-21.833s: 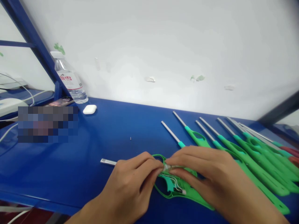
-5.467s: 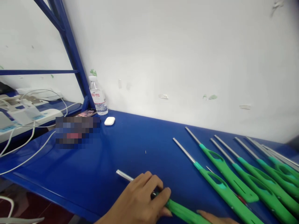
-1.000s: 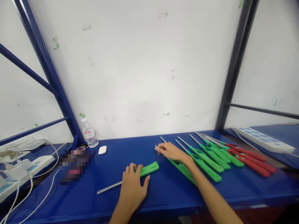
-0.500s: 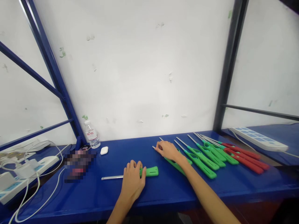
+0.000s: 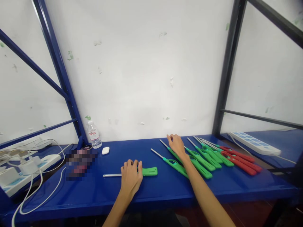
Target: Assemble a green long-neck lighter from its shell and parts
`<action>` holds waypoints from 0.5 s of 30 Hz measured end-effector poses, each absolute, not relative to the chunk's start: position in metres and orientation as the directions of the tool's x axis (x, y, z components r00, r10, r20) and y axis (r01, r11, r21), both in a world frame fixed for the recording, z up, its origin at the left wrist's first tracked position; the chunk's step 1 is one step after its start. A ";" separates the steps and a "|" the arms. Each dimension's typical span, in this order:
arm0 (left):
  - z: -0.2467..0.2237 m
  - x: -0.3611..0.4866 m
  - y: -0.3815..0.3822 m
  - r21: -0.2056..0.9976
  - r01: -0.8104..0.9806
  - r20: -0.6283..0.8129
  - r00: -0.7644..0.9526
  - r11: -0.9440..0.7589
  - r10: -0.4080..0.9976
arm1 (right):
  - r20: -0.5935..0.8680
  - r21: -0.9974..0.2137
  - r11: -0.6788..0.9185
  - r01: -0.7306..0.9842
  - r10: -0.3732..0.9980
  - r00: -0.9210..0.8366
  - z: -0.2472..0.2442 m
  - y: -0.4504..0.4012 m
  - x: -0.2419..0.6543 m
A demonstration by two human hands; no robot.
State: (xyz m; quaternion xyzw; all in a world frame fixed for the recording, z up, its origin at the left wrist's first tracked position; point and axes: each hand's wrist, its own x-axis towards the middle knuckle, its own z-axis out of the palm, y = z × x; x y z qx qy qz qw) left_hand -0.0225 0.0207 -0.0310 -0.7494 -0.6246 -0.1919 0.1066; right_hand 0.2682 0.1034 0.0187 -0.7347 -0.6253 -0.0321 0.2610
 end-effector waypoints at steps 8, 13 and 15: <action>-0.034 -0.017 0.028 0.071 0.994 0.434 0.046 -0.085 0.900 | 0.350 -0.367 -0.199 0.909 0.876 0.333 0.004 0.112 0.285; -0.033 -0.012 0.034 0.050 0.999 0.390 -0.003 -0.018 0.921 | 0.394 -0.377 -0.203 0.904 0.848 0.354 -0.003 0.116 0.278; -0.031 -0.011 0.036 0.046 0.999 0.374 -0.021 0.004 0.927 | 0.420 -0.385 -0.210 0.899 0.827 0.373 -0.005 0.116 0.277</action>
